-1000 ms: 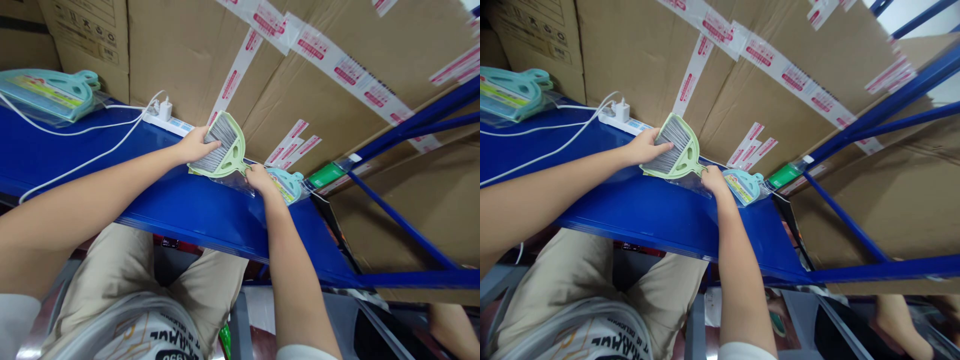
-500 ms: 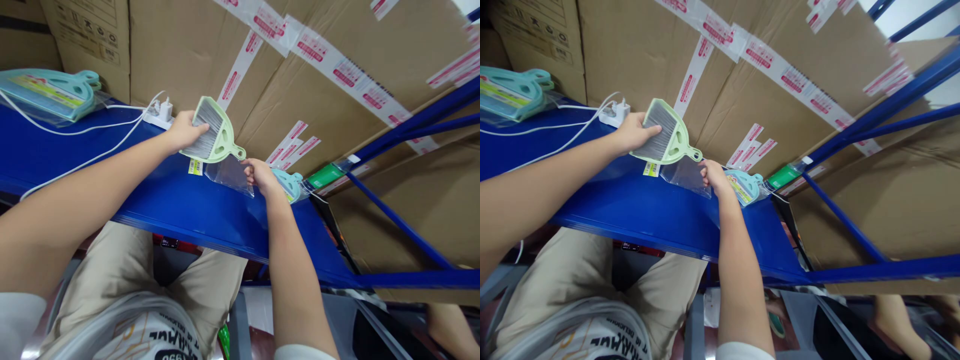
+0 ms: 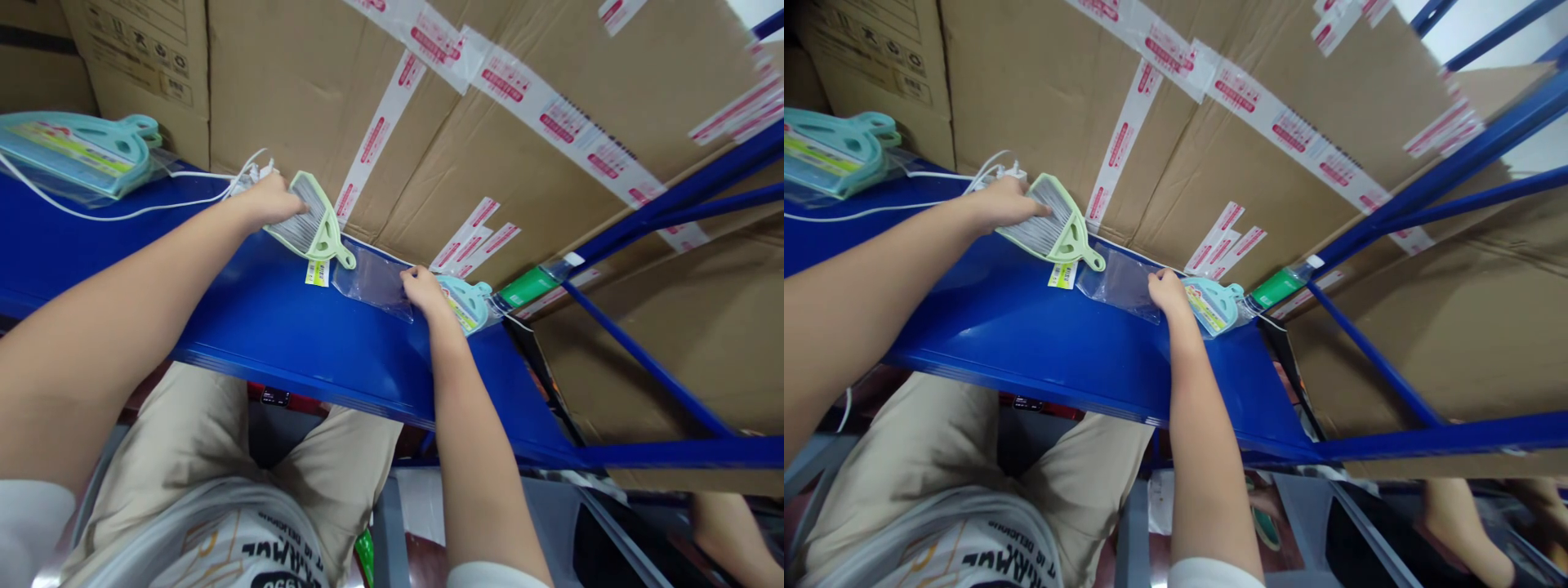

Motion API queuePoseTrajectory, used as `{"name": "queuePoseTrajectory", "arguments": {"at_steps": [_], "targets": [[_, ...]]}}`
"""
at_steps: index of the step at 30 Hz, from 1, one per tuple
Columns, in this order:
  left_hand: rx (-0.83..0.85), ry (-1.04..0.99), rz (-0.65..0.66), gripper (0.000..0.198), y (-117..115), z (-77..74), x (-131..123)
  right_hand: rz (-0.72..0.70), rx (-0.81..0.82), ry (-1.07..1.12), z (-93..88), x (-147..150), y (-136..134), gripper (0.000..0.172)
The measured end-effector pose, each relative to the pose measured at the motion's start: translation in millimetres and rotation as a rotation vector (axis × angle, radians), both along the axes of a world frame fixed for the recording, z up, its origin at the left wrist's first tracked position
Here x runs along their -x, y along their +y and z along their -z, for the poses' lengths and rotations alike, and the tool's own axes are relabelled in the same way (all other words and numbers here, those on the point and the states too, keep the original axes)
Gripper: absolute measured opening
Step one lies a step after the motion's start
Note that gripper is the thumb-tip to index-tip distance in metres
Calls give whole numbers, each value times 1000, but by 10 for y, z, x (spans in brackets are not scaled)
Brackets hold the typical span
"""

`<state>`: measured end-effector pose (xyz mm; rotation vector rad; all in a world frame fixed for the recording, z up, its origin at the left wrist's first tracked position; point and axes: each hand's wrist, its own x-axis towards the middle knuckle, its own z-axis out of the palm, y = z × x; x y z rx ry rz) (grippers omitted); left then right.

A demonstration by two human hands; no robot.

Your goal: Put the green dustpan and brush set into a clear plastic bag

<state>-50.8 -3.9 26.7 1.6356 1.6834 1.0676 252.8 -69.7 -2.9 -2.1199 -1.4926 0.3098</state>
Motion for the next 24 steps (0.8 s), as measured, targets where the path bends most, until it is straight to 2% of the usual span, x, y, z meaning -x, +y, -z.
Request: {"name": "queuePoseTrajectory", "arguments": {"at_steps": [3, 7, 11, 14, 17, 21, 24], "targets": [[23, -11, 23, 31, -33, 21, -64, -11, -19, 124, 38, 11, 31, 11], [42, -86, 64, 26, -141, -11, -171, -9, -105, 294, 75, 68, 66, 15], [47, -200, 74, 28, -233, -64, -240, -54, -298, 437, 110, 70, 129, 16], [36, -288, 63, 31, -295, -98, -274, -139, -454, 525, 136, 20, 184, 14], [22, -377, 60, 25, -346, -119, -305, -228, -597, 619, 146, 0, 201, 12], [-1, -512, 79, 23, -374, -119, -351, -310, -714, 665, 118, 59, 131, 13], [-23, -577, 134, 20, -374, -98, -385, -336, -709, 610, 74, 105, 57, 17]]}}
